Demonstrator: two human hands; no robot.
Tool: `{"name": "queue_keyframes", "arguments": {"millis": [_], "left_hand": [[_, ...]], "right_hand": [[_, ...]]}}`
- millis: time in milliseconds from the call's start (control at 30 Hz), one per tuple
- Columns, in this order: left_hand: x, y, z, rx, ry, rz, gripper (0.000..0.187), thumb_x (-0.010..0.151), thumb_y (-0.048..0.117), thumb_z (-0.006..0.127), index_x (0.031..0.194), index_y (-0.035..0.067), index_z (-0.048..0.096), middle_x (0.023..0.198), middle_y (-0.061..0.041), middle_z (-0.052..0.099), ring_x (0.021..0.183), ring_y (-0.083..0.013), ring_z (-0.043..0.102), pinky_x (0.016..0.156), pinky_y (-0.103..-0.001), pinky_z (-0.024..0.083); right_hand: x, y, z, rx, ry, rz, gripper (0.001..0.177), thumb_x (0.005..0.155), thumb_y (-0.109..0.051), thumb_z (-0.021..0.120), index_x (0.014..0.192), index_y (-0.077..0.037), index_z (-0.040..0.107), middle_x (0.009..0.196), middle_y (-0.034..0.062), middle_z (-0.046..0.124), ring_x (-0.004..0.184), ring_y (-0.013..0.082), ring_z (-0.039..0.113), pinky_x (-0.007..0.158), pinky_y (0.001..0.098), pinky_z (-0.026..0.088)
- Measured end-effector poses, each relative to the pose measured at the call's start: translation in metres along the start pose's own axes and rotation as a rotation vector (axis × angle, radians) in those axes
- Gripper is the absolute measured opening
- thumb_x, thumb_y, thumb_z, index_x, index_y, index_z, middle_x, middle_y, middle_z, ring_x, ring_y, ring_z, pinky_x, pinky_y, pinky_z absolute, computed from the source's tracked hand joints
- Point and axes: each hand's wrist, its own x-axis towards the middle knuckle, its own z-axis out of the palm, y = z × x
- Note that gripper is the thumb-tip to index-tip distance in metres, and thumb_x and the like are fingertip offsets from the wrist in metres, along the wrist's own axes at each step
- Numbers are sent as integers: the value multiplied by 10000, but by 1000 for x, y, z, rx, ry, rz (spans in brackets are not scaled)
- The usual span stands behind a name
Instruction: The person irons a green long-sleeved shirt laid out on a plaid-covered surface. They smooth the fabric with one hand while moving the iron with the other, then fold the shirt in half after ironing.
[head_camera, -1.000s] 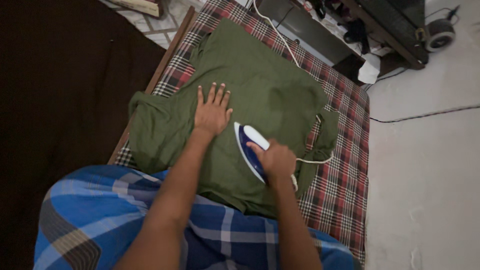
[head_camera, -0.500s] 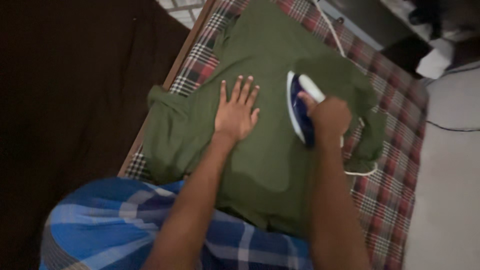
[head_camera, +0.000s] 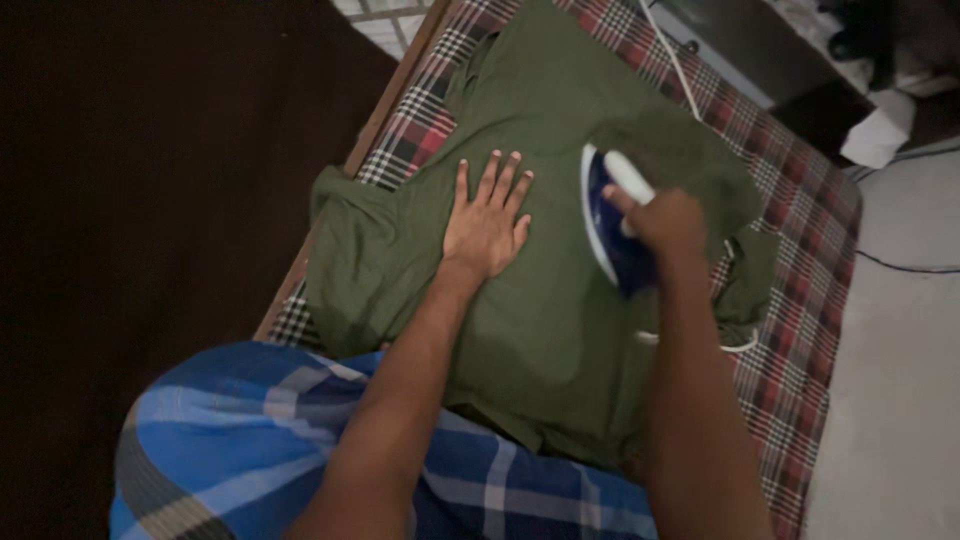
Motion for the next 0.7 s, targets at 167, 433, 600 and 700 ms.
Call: {"name": "queue_keyframes", "arguments": {"millis": [167,433,600,700], "left_hand": [[-1,0,4,21,9,3,666,1013,480,409,1604,186,326,1704,-74,166,1573,-284,85,1241,-637,29],[-3,0,5,24,-28,0,677,1015,502,386,1613,193,312,1711,-67,157,1578,-283,81,1242,-633,14],[0,1,8,42,-24,-7,684,1008,517,371,1610,202,293,1709,-61,140,1571,-275,78,1232,-630,4],[-1,1,7,48,-35,-4,686,1013,517,374,1615,198,298,1715,-66,148,1576,-281,84,1234,-634,5]], "right_hand": [[-58,31,10,-89,-53,-139,874,750,-798,709,798,74,758,708,274,709,726,423,750,707,504,573],[-170,83,17,-142,-131,-44,875,736,-820,654,721,48,759,676,260,713,719,421,755,705,504,585],[-220,98,11,-167,-73,-54,819,747,-801,630,751,6,771,686,260,714,713,442,742,697,527,578],[-234,90,12,-265,25,-23,792,773,-798,614,846,-26,774,721,275,705,727,464,728,671,555,574]]}}
